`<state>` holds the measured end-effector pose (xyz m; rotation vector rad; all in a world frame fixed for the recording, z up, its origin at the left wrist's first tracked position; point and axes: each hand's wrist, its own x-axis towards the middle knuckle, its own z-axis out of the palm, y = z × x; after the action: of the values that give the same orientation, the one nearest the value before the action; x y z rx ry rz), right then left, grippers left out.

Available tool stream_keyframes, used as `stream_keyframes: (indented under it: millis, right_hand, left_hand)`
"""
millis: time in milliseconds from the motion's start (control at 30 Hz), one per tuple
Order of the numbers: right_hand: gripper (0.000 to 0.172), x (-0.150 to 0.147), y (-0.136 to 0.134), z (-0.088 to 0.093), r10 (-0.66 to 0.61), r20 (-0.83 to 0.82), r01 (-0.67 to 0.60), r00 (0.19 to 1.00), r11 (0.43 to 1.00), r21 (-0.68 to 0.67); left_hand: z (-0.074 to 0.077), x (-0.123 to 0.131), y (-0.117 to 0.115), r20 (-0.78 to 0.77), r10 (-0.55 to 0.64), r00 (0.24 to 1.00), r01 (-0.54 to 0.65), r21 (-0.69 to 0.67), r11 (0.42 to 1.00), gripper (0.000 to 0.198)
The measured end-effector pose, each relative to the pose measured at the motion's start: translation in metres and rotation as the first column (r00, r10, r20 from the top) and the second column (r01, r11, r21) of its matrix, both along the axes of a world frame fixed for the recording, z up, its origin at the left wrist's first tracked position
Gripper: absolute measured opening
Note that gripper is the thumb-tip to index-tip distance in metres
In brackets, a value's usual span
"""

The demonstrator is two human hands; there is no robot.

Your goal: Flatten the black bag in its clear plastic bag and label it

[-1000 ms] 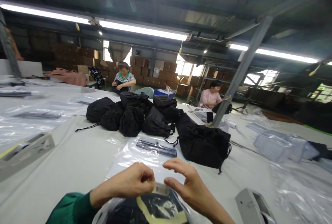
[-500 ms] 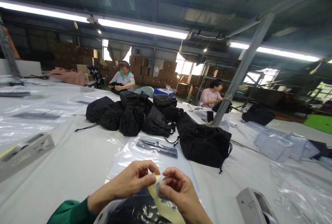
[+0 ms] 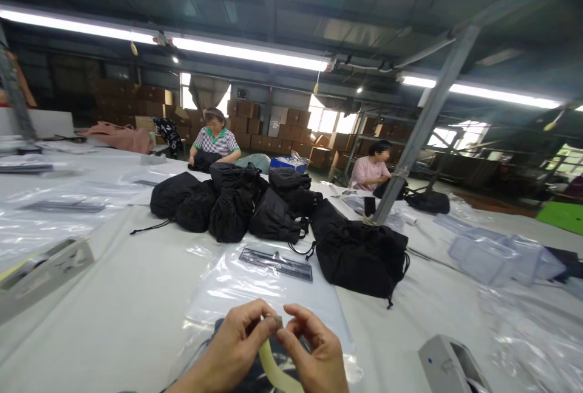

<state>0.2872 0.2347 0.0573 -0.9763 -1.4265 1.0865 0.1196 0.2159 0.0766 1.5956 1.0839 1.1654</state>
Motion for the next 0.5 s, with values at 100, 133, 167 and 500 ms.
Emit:
stream_keyframes:
  millis: [100,133,167,500]
  right_hand:
    - [0.038,0.001,0.001,0.0,0.04,0.05,-0.043,0.998,0.997,0.07]
    - [0.036,0.002,0.001,0.001,0.064,0.053,-0.068,0.997,0.994,0.09]
    - [0.034,0.002,0.001,0.002,0.087,0.052,-0.092,0.995,0.99,0.104]
    - [0.026,-0.004,-0.007,0.02,0.064,-0.259,-0.102,0.964,0.985,-0.137]
  left_hand:
    - [-0.002,-0.001,0.001,-0.109,0.023,0.994,-0.013,0.088,0.996,0.038]
    - [-0.003,-0.001,0.001,-0.144,0.037,0.989,-0.019,0.121,0.992,0.04]
    - [-0.003,-0.002,0.002,-0.17,0.054,0.984,-0.028,0.149,0.988,0.041]
    - [-0.019,0.0,0.012,-0.129,0.095,0.987,-0.091,0.036,0.995,0.059]
